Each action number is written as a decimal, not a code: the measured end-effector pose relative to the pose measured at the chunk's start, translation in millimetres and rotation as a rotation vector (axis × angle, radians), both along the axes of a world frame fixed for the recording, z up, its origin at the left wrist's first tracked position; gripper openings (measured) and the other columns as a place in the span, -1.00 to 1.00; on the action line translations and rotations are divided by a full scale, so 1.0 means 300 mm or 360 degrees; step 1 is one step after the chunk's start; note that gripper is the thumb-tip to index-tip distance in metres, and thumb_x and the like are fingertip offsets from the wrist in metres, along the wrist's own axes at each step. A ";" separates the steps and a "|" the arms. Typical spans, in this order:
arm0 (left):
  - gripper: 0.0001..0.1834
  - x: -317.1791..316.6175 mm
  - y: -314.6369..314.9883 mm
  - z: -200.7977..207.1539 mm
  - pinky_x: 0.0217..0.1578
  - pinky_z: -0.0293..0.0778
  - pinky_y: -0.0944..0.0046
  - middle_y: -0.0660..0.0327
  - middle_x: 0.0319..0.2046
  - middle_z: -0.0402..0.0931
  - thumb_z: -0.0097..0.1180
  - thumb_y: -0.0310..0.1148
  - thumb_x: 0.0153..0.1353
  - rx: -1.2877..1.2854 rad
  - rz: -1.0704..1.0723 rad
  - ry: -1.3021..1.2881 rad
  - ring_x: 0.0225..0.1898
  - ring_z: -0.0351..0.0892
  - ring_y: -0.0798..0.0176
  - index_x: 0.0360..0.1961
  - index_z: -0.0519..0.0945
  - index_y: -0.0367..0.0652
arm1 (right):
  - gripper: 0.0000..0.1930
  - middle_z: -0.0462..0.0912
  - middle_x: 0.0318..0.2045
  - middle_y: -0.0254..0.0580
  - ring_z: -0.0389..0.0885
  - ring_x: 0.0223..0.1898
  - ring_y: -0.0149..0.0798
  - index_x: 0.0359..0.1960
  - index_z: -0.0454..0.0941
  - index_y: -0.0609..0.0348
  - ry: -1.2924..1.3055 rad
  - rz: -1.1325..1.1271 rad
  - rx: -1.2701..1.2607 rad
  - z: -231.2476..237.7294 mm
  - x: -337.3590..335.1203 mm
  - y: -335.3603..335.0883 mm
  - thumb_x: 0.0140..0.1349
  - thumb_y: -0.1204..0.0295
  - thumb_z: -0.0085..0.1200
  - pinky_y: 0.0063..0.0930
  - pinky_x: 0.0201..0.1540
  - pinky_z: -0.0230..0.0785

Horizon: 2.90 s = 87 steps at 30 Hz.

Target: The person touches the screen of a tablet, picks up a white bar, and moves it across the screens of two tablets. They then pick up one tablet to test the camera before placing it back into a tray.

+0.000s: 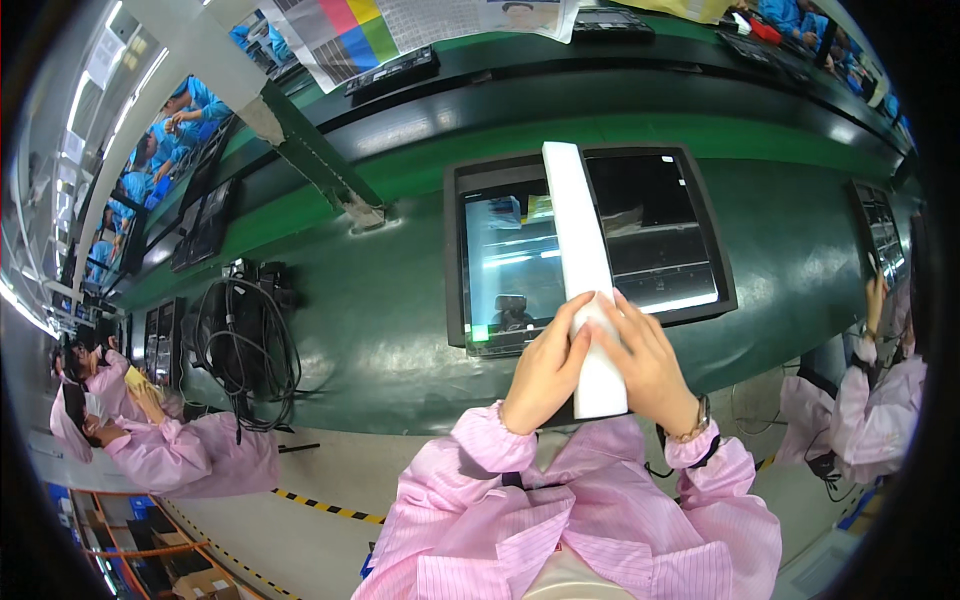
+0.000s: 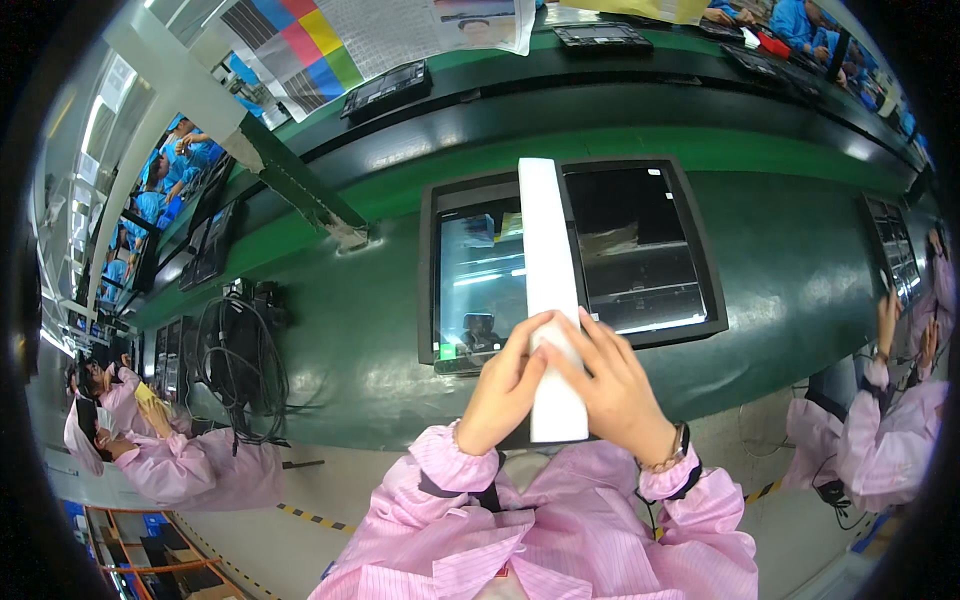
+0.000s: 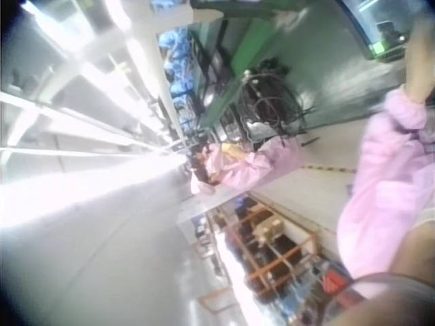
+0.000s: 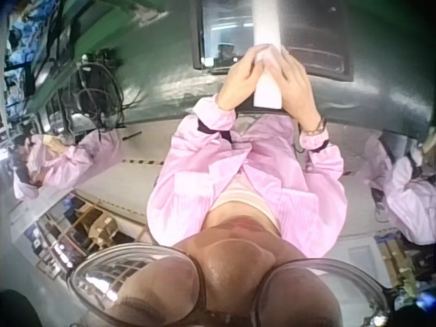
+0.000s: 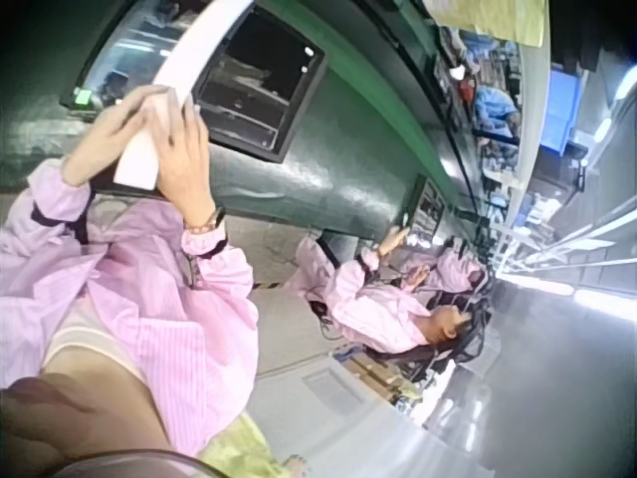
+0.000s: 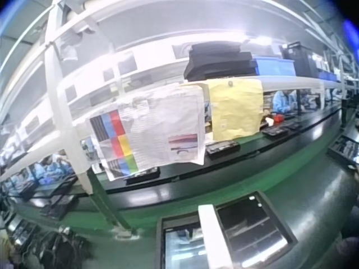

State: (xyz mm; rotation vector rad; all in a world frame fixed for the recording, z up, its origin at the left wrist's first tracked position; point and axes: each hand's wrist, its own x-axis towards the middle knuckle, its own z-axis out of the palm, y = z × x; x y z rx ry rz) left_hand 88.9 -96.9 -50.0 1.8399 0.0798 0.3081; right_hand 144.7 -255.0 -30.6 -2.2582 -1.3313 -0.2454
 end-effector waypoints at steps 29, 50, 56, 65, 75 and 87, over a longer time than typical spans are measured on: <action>-0.33 -0.083 0.352 -0.027 0.22 -0.01 0.07 -0.01 0.21 0.14 0.11 -0.35 0.15 0.0874 0.0687 0.0182 0.23 0.09 -0.02 0.23 0.12 -0.27 | -0.43 0.37 0.17 -0.09 0.29 0.22 -0.02 0.09 0.43 0.13 0.0071 -0.0153 -0.0128 -0.016 0.050 -0.002 -0.09 0.57 0.10 -0.25 0.09 0.30; -0.54 0.181 0.523 -0.047 0.18 0.03 0.01 0.16 0.14 0.31 -0.05 -0.28 0.27 0.1568 0.0211 0.0120 0.26 0.15 0.15 0.17 0.25 -0.17 | -0.26 0.22 0.27 -0.18 0.12 0.31 -0.10 0.21 0.28 0.08 0.0237 -0.0335 -0.0367 -0.015 0.119 -0.133 -0.15 0.63 0.13 -0.15 0.30 -0.01; -0.51 0.055 0.510 -0.017 0.06 0.20 0.06 -0.01 0.08 0.28 0.02 -0.23 0.23 0.1268 0.0342 0.0146 0.12 0.26 -0.02 0.07 0.27 -0.34 | -0.19 0.11 0.32 -0.20 0.02 0.35 -0.11 0.26 0.19 0.03 0.0337 -0.0333 -0.0501 -0.041 0.135 -0.148 -0.16 0.61 0.16 -0.16 0.34 -0.12; -0.49 -0.240 0.432 -0.014 -0.37 0.40 0.33 0.18 -0.36 0.59 -0.22 -0.16 0.37 -0.0022 0.0401 0.0769 -0.38 0.54 0.28 0.18 0.08 -0.30 | -0.18 0.06 0.34 -0.17 -0.03 0.37 -0.09 0.28 0.16 0.04 0.0436 -0.0310 -0.0450 -0.046 0.155 -0.139 -0.14 0.58 0.18 -0.18 0.35 -0.19; -0.37 -0.192 0.358 0.024 -0.43 0.22 0.44 0.20 -0.30 0.50 -0.28 0.00 0.37 -0.0704 0.0317 0.0766 -0.42 0.37 0.41 0.28 0.04 -0.24 | -0.29 0.14 0.31 -0.17 0.04 0.35 -0.08 0.24 0.24 0.03 0.0416 -0.0314 -0.0305 -0.027 0.134 -0.169 -0.04 0.80 -0.17 -0.16 0.34 -0.11; -0.61 0.075 0.371 0.048 -0.26 0.46 0.44 0.34 -0.33 0.50 0.13 -0.13 0.18 -0.1232 0.0337 0.0799 -0.45 0.50 0.43 -0.11 0.47 -0.18 | -0.42 0.25 0.26 -0.16 0.10 0.32 -0.03 0.15 0.37 0.05 0.0409 -0.0354 -0.0259 0.016 0.096 -0.195 0.03 0.75 -0.19 -0.14 0.31 -0.03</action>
